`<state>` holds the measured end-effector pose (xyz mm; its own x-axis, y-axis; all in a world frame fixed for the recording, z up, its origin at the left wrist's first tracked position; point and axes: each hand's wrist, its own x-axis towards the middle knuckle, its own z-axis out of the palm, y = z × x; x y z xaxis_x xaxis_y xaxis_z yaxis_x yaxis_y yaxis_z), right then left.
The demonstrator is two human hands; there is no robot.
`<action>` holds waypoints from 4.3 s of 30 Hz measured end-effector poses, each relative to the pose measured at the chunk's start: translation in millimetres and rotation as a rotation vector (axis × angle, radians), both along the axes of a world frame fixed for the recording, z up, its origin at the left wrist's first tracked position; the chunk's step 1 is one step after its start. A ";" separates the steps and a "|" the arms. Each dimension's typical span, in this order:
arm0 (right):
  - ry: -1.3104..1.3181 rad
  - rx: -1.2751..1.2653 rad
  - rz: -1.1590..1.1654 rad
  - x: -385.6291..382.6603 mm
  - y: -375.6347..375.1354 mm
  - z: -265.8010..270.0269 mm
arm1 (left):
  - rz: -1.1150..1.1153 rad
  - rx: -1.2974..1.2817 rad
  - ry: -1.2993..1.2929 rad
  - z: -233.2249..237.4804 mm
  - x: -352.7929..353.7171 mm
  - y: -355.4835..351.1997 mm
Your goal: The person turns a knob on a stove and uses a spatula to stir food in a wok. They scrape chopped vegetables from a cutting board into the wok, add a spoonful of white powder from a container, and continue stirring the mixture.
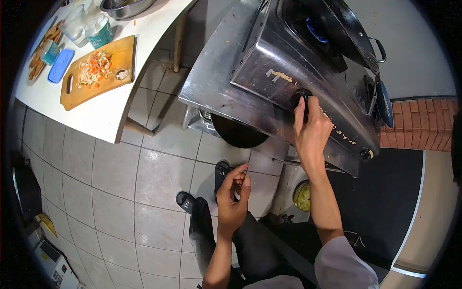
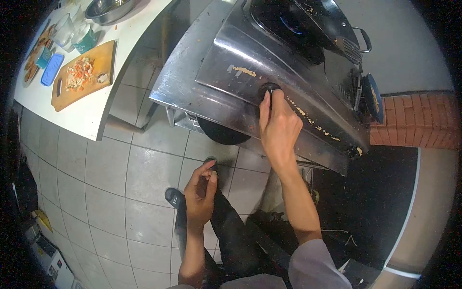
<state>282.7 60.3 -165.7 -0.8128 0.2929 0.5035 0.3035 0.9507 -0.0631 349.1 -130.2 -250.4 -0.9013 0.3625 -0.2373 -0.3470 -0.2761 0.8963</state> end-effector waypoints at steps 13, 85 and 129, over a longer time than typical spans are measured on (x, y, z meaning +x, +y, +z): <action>0.048 -0.063 0.025 -0.7 0.7 -2.3 | 0.013 0.008 0.011 3.4 0.6 3.7; -0.056 -0.648 0.149 -74.8 147.7 196.5 | -0.078 -0.733 0.725 267.1 -343.2 134.8; -0.103 -0.618 0.125 -36.7 137.1 241.3 | -0.065 -0.673 0.698 255.9 -340.3 132.0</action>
<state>246.0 197.4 75.6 -0.8948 0.4042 0.1895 0.2264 0.7767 -0.5878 8.7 1.8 5.4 -0.9011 0.4001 0.1672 0.3260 0.3709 0.8696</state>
